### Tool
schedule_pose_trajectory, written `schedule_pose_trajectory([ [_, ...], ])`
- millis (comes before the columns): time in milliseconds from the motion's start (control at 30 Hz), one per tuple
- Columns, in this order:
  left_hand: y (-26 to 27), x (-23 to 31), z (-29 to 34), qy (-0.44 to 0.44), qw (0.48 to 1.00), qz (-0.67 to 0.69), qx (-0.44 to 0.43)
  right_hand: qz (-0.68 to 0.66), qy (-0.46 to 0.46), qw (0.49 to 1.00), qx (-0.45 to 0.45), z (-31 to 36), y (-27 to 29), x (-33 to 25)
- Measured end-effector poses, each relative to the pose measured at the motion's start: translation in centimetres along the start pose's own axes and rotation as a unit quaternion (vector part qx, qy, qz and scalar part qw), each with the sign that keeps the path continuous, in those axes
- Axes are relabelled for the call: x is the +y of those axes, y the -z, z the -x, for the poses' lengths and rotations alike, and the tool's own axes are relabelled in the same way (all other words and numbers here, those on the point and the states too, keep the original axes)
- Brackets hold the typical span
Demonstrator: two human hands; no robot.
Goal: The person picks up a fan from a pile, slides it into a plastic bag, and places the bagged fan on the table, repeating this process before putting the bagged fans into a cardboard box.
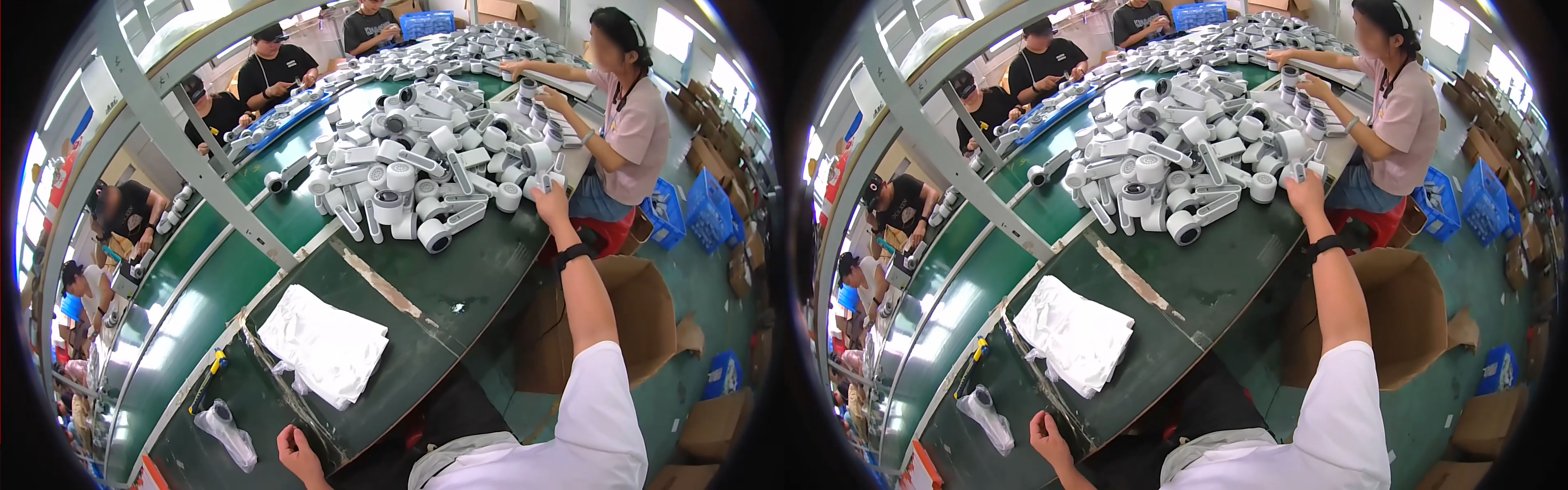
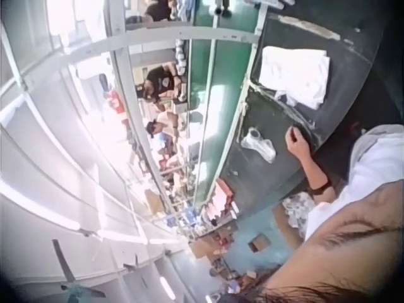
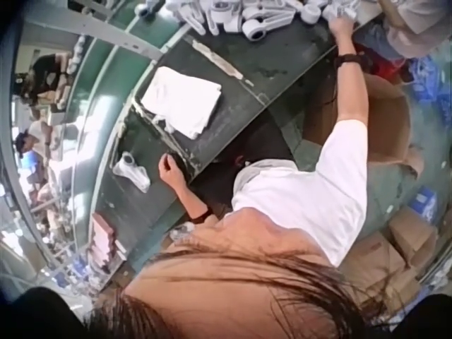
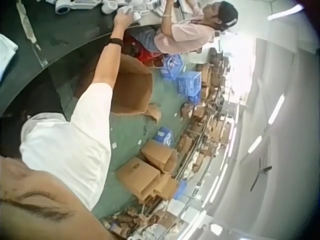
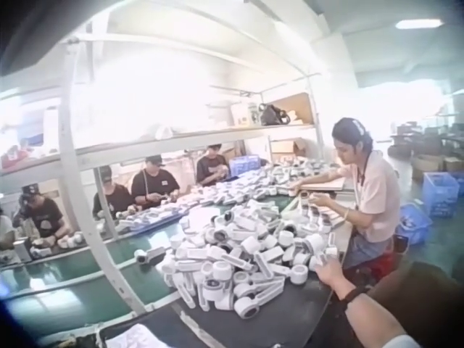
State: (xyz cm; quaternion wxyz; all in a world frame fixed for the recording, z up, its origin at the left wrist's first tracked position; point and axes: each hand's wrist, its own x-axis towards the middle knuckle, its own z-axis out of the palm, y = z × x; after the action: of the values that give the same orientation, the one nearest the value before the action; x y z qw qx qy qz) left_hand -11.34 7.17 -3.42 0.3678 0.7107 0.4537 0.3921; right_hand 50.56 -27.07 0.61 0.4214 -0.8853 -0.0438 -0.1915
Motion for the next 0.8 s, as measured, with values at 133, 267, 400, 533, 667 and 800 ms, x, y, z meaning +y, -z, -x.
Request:
schedule_pose_trajectory([
  [133,0.0,-0.3,-0.1,-0.006,1.000,0.009,0.019,-0.021,0.037,0.999,-0.009,1.2,-1.5,-1.8],
  [267,0.1,0.0,0.1,-0.003,1.000,0.002,0.016,-0.063,0.060,0.996,-0.033,1.7,-2.8,-5.3],
  [400,0.0,0.9,0.2,0.007,1.000,-0.003,0.016,-0.139,0.052,0.981,-0.125,2.3,-3.8,-10.7],
  [533,-0.1,1.0,0.3,0.008,1.000,0.002,0.010,-0.217,-0.026,0.957,-0.191,2.1,-5.9,-12.6],
  [667,-0.1,1.0,0.3,0.005,1.000,0.003,0.015,-0.196,-0.026,0.966,-0.169,2.4,-6.5,-14.1],
  [800,0.1,1.0,0.4,0.000,1.000,-0.008,0.016,-0.203,0.015,0.963,-0.175,3.1,-5.9,-16.6],
])
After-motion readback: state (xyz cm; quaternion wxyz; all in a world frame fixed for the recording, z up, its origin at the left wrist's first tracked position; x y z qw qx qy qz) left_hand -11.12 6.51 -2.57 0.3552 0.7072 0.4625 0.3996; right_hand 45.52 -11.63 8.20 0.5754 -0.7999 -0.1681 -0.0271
